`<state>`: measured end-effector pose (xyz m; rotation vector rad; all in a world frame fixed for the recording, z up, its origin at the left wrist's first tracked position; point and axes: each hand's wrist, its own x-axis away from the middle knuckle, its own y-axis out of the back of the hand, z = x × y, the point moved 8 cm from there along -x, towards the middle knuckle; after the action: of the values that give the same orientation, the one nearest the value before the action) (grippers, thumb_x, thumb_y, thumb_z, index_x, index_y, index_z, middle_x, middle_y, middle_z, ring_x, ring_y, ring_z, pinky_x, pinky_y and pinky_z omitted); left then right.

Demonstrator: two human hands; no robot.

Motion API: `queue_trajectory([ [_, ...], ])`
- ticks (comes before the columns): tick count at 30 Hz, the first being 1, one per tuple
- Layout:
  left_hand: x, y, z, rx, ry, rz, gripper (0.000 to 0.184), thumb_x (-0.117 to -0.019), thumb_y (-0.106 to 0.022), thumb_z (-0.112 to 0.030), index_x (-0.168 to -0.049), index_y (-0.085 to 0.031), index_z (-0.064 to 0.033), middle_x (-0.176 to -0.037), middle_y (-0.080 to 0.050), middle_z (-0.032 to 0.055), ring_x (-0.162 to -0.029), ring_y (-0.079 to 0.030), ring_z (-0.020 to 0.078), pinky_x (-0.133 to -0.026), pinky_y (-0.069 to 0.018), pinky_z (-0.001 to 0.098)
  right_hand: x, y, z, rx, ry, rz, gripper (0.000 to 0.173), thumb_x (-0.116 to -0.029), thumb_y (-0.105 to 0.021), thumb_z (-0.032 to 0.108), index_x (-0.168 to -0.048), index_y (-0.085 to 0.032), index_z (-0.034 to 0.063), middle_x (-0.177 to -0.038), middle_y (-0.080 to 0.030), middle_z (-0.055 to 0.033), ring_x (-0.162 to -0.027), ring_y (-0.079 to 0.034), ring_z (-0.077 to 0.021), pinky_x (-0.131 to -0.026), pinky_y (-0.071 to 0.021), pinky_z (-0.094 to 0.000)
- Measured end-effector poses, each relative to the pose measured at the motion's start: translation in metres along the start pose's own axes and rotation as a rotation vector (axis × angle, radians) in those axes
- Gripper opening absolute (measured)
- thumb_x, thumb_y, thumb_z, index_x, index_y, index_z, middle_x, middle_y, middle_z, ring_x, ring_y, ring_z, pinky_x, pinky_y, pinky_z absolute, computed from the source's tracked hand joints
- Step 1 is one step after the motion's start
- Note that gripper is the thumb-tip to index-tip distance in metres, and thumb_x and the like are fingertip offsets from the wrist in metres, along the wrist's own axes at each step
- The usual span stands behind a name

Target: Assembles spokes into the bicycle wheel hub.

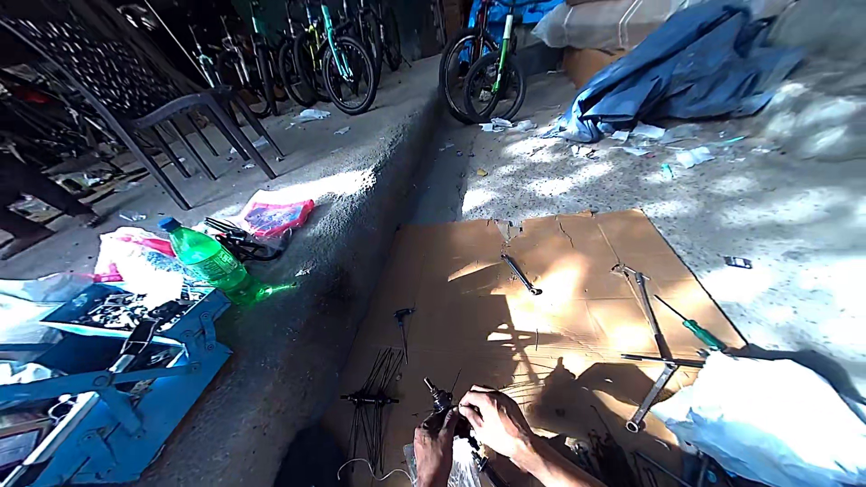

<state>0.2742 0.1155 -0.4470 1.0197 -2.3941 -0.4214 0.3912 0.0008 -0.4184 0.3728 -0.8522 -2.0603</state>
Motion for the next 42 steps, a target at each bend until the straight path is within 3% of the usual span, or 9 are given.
queue_trajectory([
  [3,0.018,0.009,-0.03,0.084,-0.128,-0.04,0.027,-0.0916,-0.075,-0.035,-0.096,-0.079,-0.0092,-0.089,-0.077,0.0048,-0.086,-0.073,0.0163,-0.087,-0.0583,0.0447,0.006,0.032,0.019,-0.022,0.035,-0.073,0.031,-0.1026,-0.052,0.038,-0.107,-0.075,0.0177,-0.107,-0.072,-0.0029,-0.101,-0.069,-0.0192,-0.089,-0.056,-0.044],
  [8,0.043,0.013,-0.059,-0.082,-0.224,-0.004,0.035,-0.0914,-0.071,-0.044,-0.102,-0.077,-0.0104,-0.089,-0.077,0.0035,-0.086,-0.074,0.0173,-0.087,-0.0584,0.0475,0.012,0.11,0.068,-0.078,0.068,-0.08,0.033,-0.1036,-0.051,0.037,-0.114,-0.072,0.0144,-0.105,-0.072,-0.0063,-0.097,-0.07,-0.0213,-0.088,-0.0558,-0.0463],
  [12,0.061,0.031,-0.093,0.106,-0.29,-0.058,0.025,-0.0905,-0.075,-0.036,-0.097,-0.079,-0.0122,-0.085,-0.077,0.0003,-0.08,-0.073,0.0119,-0.082,-0.0604,0.0406,0.034,0.164,0.083,-0.342,0.104,-0.181,0.023,-0.1073,-0.05,0.025,-0.112,-0.068,0.0113,-0.104,-0.075,0.0007,-0.09,-0.074,-0.012,-0.086,-0.0622,-0.0334],
  [16,0.077,0.056,-0.143,0.336,-0.4,-0.064,0.018,-0.0905,-0.078,-0.023,-0.098,-0.078,-0.0068,-0.088,-0.078,0.0037,-0.084,-0.075,0.0134,-0.083,-0.063,0.0363,0.074,0.204,0.059,-0.662,0.156,-0.343,0.023,-0.1049,-0.049,0.018,-0.109,-0.067,0.0043,-0.105,-0.077,-0.0084,-0.087,-0.077,-0.0241,-0.077,-0.0666,-0.0405],
  [20,0.087,0.069,-0.173,0.386,-0.634,0.071,0.021,-0.0902,-0.077,-0.02,-0.101,-0.076,-0.0024,-0.092,-0.077,0.0085,-0.086,-0.074,0.0186,-0.084,-0.0627,0.0377,0.107,0.205,0.009,-0.656,-0.023,-0.211,0.022,-0.102,-0.055,0.02,-0.108,-0.067,0.0025,-0.101,-0.077,-0.0118,-0.085,-0.076,-0.026,-0.076,-0.0647,-0.0413],
  [24,0.093,0.06,-0.176,0.215,-0.832,0.218,0.023,-0.0898,-0.079,-0.024,-0.104,-0.077,-0.0062,-0.103,-0.076,0.0046,-0.1,-0.073,0.017,-0.093,-0.0615,0.0375,0.126,0.214,-0.03,-0.261,-0.122,-0.222,0.027,-0.0982,-0.059,0.032,-0.111,-0.071,0.0111,-0.103,-0.074,-0.0043,-0.093,-0.071,-0.0169,-0.085,-0.0592,-0.0399],
  [27,0.093,0.044,-0.166,0.195,-0.848,0.271,0.021,-0.0887,-0.08,-0.023,-0.103,-0.078,-0.0071,-0.106,-0.076,0.0042,-0.102,-0.072,0.0159,-0.094,-0.0609,0.0367,0.14,0.236,-0.004,-0.027,-0.072,-0.325,0.032,-0.0999,-0.055,0.034,-0.119,-0.071,0.0141,-0.113,-0.072,-0.0054,-0.1,-0.07,-0.0195,-0.088,-0.0585,-0.0436],
  [31,0.092,0.025,-0.163,0.175,-0.864,0.324,0.021,-0.0889,-0.08,-0.026,-0.102,-0.079,-0.0094,-0.108,-0.076,0.0021,-0.103,-0.072,0.0134,-0.095,-0.0606,0.0339,0.14,0.25,0.038,0.102,0.022,-0.403,0.028,-0.1021,-0.053,0.033,-0.119,-0.071,0.0196,-0.117,-0.07,0.0009,-0.102,-0.069,-0.0123,-0.087,-0.0597,-0.0364],
  [42,0.098,0.053,-0.141,0.101,-0.906,0.299,0.026,-0.0908,-0.079,-0.034,-0.107,-0.079,-0.0136,-0.111,-0.075,-0.0014,-0.108,-0.069,0.0102,-0.1,-0.0579,0.0338,0.091,0.202,0.093,0.071,0.164,-0.203,0.031,-0.1047,-0.05,0.039,-0.117,-0.072,0.0212,-0.116,-0.07,0.0058,-0.106,-0.067,-0.0057,-0.092,-0.0581,-0.0297],
])
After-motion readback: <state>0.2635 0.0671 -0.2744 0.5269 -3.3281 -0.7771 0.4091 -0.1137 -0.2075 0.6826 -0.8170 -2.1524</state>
